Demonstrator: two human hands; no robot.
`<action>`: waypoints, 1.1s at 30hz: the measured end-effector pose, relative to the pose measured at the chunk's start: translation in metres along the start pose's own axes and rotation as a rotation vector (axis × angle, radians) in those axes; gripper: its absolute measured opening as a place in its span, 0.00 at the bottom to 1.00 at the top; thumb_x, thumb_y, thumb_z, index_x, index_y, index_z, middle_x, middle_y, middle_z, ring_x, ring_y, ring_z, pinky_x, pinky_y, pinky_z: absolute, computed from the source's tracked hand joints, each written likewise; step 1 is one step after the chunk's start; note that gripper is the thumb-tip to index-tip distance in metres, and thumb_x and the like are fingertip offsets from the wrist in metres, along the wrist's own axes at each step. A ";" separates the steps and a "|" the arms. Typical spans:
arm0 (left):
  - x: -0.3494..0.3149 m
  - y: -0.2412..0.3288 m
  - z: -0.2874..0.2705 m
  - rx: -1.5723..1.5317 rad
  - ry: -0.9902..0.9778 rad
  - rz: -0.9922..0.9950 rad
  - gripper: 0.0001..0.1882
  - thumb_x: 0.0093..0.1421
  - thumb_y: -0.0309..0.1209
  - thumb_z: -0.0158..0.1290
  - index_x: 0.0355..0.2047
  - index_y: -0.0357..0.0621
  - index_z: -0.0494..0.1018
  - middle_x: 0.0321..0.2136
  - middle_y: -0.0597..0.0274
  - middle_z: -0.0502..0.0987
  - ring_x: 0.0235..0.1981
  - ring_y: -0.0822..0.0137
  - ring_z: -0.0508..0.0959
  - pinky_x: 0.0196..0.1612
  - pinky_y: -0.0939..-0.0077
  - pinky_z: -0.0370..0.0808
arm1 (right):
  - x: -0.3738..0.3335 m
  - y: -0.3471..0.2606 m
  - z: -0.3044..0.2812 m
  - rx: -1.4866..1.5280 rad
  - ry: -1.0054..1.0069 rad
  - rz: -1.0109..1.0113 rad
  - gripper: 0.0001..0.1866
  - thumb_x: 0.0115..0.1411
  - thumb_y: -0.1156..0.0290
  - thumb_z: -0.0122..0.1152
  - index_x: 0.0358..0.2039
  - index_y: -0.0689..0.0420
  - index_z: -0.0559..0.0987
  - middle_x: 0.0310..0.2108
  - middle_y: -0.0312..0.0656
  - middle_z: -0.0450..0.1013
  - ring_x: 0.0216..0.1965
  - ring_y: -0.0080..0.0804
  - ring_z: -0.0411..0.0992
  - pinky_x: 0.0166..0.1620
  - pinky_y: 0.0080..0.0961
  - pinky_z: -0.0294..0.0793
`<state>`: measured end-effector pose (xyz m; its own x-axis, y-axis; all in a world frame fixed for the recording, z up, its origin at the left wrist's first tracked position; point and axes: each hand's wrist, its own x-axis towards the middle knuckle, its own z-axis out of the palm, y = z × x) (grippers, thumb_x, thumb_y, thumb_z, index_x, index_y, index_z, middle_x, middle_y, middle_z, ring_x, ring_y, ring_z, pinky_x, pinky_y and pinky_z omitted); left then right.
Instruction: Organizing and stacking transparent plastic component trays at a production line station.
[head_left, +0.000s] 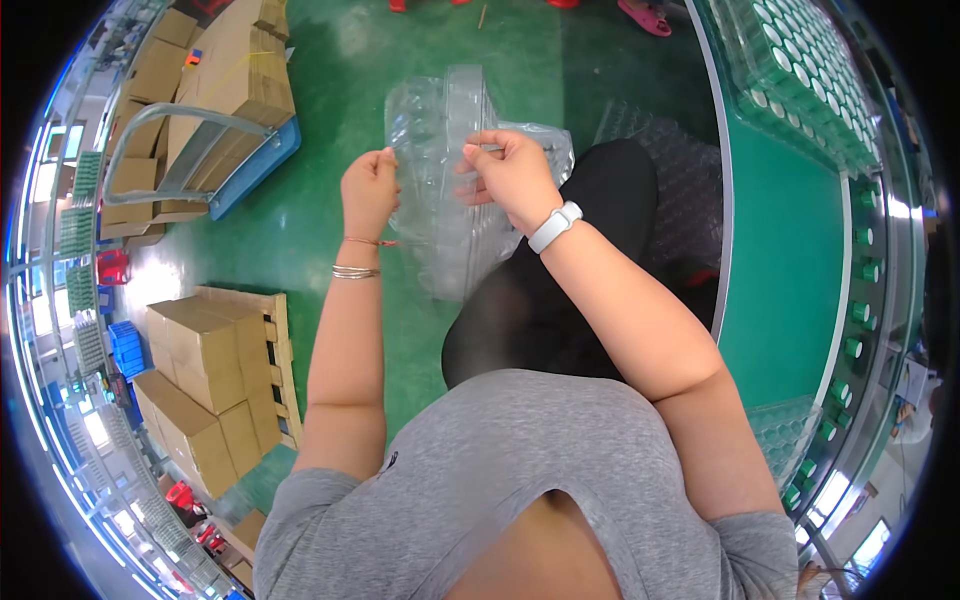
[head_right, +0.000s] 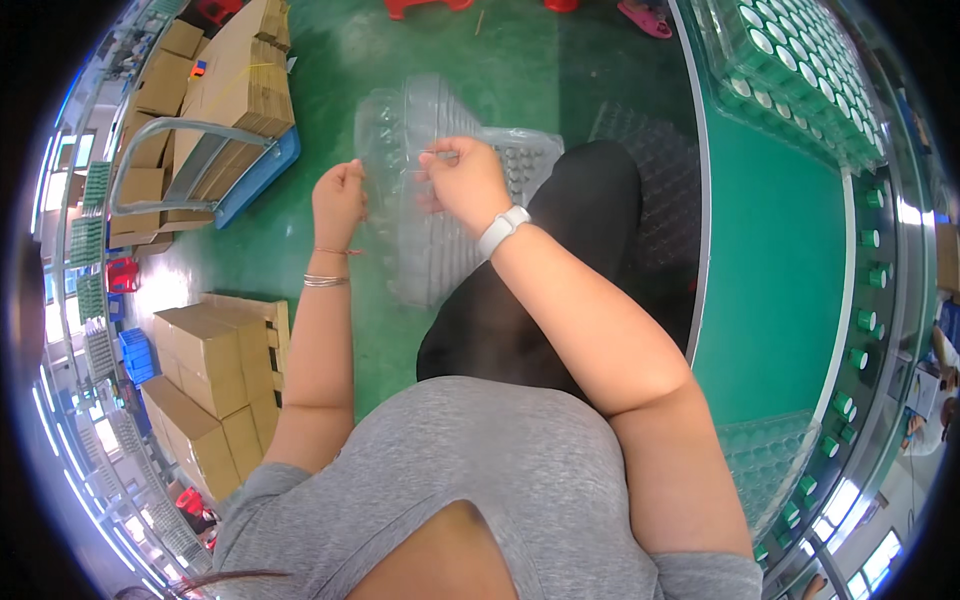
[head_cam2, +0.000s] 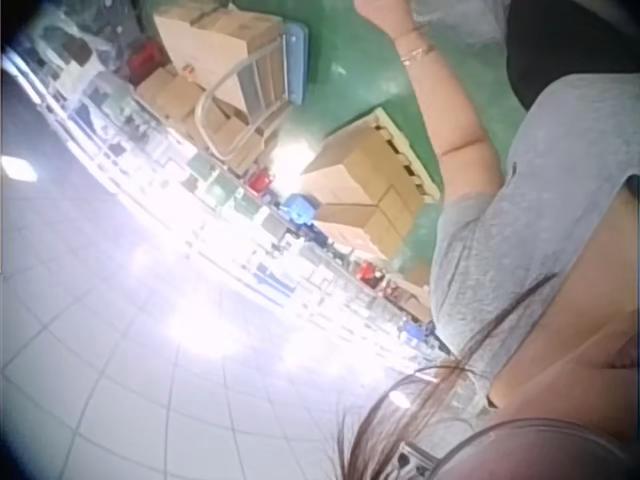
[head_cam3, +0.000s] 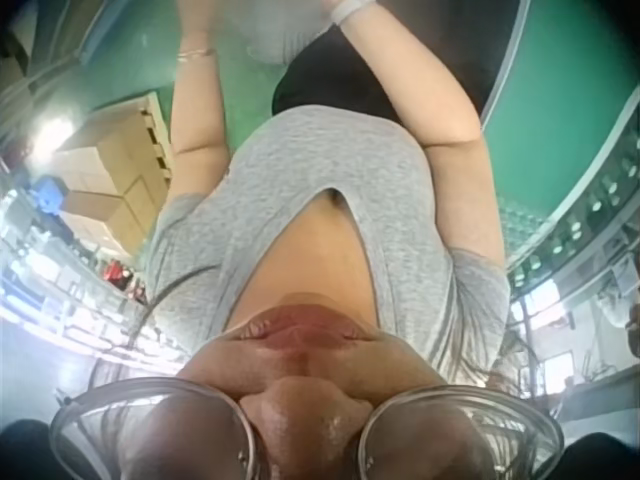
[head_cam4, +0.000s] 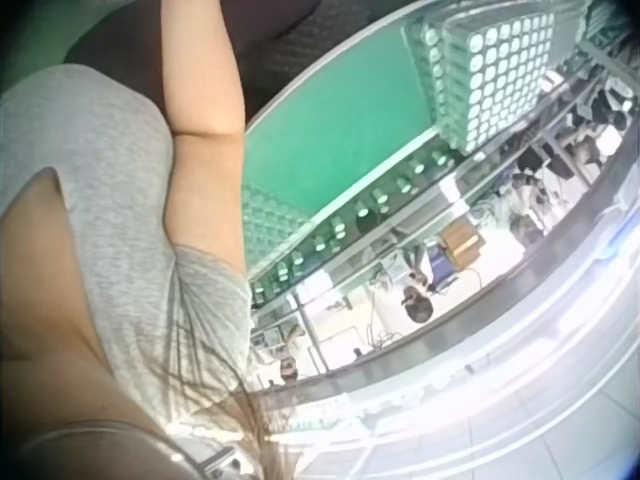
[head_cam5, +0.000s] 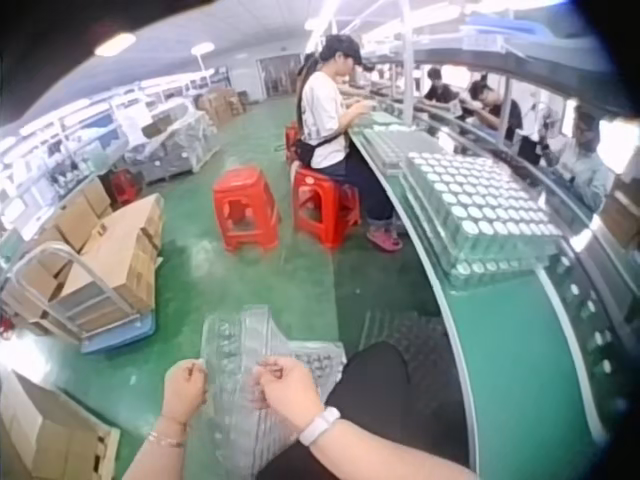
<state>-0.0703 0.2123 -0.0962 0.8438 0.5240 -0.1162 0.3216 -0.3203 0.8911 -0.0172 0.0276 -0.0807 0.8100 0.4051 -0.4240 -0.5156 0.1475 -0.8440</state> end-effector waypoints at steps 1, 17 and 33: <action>0.005 -0.002 -0.005 0.011 0.012 -0.008 0.17 0.64 0.40 0.50 0.26 0.38 0.71 0.11 0.69 0.65 0.10 0.78 0.64 0.14 0.81 0.62 | 0.000 -0.002 0.001 0.001 -0.011 -0.010 0.15 0.62 0.73 0.55 0.47 0.66 0.71 0.33 0.48 0.76 0.26 0.36 0.77 0.29 0.29 0.81; 0.028 0.016 -0.034 -0.047 0.110 0.174 0.18 0.66 0.40 0.46 0.25 0.39 0.69 0.12 0.69 0.64 0.11 0.76 0.64 0.15 0.80 0.63 | 0.006 -0.039 -0.019 -0.123 0.000 -0.162 0.16 0.60 0.73 0.59 0.46 0.67 0.71 0.29 0.42 0.75 0.21 0.21 0.70 0.25 0.21 0.76; 0.008 0.023 -0.019 -0.377 -0.103 0.297 0.18 0.68 0.38 0.41 0.33 0.36 0.73 0.26 0.62 0.74 0.23 0.75 0.72 0.24 0.82 0.69 | -0.012 0.034 -0.013 -0.556 -0.171 -0.499 0.07 0.55 0.77 0.62 0.31 0.59 0.71 0.22 0.39 0.69 0.21 0.17 0.69 0.25 0.22 0.67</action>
<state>-0.0642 0.2237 -0.0681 0.9197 0.3664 0.1413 -0.1015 -0.1257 0.9869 -0.0411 0.0162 -0.1087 0.8321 0.5503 0.0690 0.1527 -0.1077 -0.9824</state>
